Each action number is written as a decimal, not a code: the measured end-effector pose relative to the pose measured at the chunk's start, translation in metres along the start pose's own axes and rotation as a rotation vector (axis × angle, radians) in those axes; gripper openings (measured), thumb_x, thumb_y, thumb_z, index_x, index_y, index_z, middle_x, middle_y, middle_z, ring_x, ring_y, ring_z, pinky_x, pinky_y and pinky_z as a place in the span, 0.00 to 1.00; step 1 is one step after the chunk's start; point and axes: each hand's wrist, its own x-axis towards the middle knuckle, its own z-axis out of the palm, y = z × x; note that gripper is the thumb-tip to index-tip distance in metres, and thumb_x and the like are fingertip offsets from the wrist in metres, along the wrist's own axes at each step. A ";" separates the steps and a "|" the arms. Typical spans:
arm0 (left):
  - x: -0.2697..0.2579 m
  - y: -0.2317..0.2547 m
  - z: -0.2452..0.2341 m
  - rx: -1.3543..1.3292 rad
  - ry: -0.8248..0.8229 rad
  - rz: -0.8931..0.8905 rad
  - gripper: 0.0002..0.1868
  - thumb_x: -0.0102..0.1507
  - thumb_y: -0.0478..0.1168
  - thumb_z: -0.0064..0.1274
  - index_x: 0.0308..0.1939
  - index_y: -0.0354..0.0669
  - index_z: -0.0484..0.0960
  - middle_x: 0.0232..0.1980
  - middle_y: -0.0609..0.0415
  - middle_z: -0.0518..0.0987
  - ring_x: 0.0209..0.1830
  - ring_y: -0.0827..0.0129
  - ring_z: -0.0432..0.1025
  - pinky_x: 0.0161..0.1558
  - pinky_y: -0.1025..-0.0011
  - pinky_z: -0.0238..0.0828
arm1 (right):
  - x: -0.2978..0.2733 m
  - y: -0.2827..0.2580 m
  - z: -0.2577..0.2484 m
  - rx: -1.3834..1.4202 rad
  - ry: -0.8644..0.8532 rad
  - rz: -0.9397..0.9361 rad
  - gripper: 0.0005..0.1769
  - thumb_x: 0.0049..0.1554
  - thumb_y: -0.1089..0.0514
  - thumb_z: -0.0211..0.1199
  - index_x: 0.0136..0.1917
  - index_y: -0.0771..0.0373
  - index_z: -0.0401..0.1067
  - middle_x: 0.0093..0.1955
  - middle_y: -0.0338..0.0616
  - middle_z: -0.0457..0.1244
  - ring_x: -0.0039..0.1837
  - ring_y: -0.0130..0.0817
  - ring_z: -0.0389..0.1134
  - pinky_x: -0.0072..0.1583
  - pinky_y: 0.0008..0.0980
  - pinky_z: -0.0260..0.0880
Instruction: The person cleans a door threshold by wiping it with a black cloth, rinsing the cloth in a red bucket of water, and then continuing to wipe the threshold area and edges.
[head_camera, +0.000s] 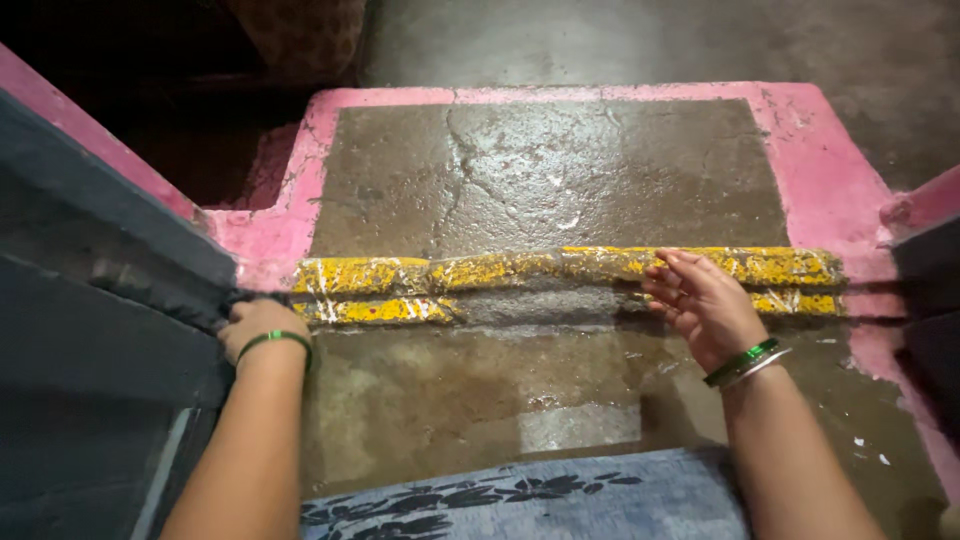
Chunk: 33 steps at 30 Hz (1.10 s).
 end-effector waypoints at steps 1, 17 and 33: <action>-0.007 -0.005 0.001 0.015 -0.024 0.007 0.30 0.68 0.49 0.45 0.68 0.31 0.71 0.71 0.34 0.67 0.66 0.37 0.67 0.60 0.48 0.68 | 0.001 0.000 -0.001 0.010 -0.007 -0.008 0.13 0.64 0.51 0.58 0.59 0.56 0.70 0.52 0.42 0.68 0.54 0.34 0.70 0.53 0.36 0.70; -0.046 0.013 -0.033 -0.376 0.130 -0.147 0.34 0.62 0.52 0.50 0.67 0.32 0.71 0.71 0.37 0.66 0.65 0.37 0.66 0.59 0.45 0.68 | 0.008 0.002 0.004 0.081 -0.067 0.009 0.12 0.64 0.51 0.57 0.59 0.56 0.71 0.52 0.40 0.68 0.53 0.32 0.70 0.51 0.32 0.69; -0.157 0.100 -0.028 -0.301 0.164 0.339 0.27 0.58 0.48 0.52 0.59 0.39 0.74 0.67 0.40 0.67 0.61 0.41 0.69 0.57 0.47 0.71 | 0.012 0.007 0.003 0.124 -0.052 0.013 0.10 0.62 0.52 0.61 0.56 0.54 0.70 0.48 0.38 0.68 0.50 0.31 0.71 0.48 0.32 0.69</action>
